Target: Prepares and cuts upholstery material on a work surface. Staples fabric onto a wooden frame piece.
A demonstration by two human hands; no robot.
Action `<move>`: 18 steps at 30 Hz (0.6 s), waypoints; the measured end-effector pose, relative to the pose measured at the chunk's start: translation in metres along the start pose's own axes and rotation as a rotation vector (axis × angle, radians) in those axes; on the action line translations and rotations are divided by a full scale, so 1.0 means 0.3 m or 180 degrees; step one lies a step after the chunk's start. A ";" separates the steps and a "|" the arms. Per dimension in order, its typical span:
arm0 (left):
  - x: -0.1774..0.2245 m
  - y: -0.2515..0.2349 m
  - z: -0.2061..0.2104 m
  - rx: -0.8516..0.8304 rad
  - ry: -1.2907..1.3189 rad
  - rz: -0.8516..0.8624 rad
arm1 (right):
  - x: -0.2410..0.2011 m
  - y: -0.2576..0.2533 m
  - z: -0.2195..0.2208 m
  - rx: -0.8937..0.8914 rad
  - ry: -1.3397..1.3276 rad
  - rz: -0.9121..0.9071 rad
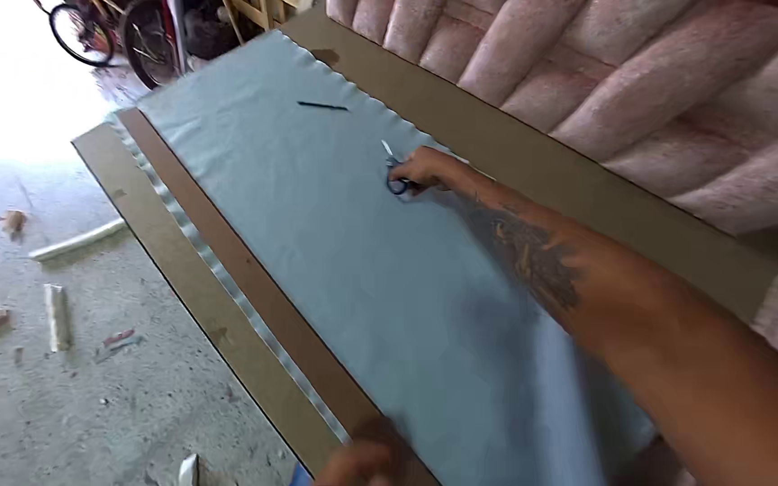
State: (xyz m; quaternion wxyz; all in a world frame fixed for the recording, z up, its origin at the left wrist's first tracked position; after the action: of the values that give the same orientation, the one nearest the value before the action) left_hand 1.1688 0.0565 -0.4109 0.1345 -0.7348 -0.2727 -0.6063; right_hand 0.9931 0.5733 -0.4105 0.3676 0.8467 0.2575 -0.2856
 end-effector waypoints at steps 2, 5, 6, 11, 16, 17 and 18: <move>0.027 -0.061 0.027 0.0350 0.0978 -0.0474 | 0.012 0.353 0.079 -0.0437 -0.0441 -0.0353; 0.095 -0.089 0.159 0.0462 0.1952 -0.0640 | 0.135 1.034 0.260 -0.0615 0.0164 -0.1065; 0.122 -0.056 0.222 0.0480 0.2123 -0.0673 | 0.222 1.262 0.336 -0.0648 0.0403 -0.1130; 0.156 0.260 0.555 0.0633 0.2383 -0.0971 | 0.698 1.951 0.446 -0.0919 -0.0905 -0.0642; 0.180 0.508 0.843 0.0554 0.2125 -0.1039 | 0.939 2.213 0.447 -0.1366 -0.1237 0.0074; 0.194 0.522 0.888 0.0483 0.2078 -0.1028 | 0.970 2.230 0.445 -0.1442 -0.1395 0.0357; 0.204 0.525 0.929 0.0355 0.2003 -0.1026 | 1.003 2.237 0.435 -0.1409 -0.1508 0.0639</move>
State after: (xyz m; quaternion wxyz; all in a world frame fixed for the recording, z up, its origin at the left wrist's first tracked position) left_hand 1.4927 0.0899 -0.3947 0.1544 -0.4512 -0.3631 -0.8005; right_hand 1.6000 0.1401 -0.3680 0.6184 0.6777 0.1359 -0.3739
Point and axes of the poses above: each hand's wrist, its own y-axis away from the middle knuckle, its own z-axis out of the palm, x = y × z, the point moved 6 cm from there along -y, towards the middle knuckle, and after that the axes turned 12 degrees about -y, right-handed, at the moved point
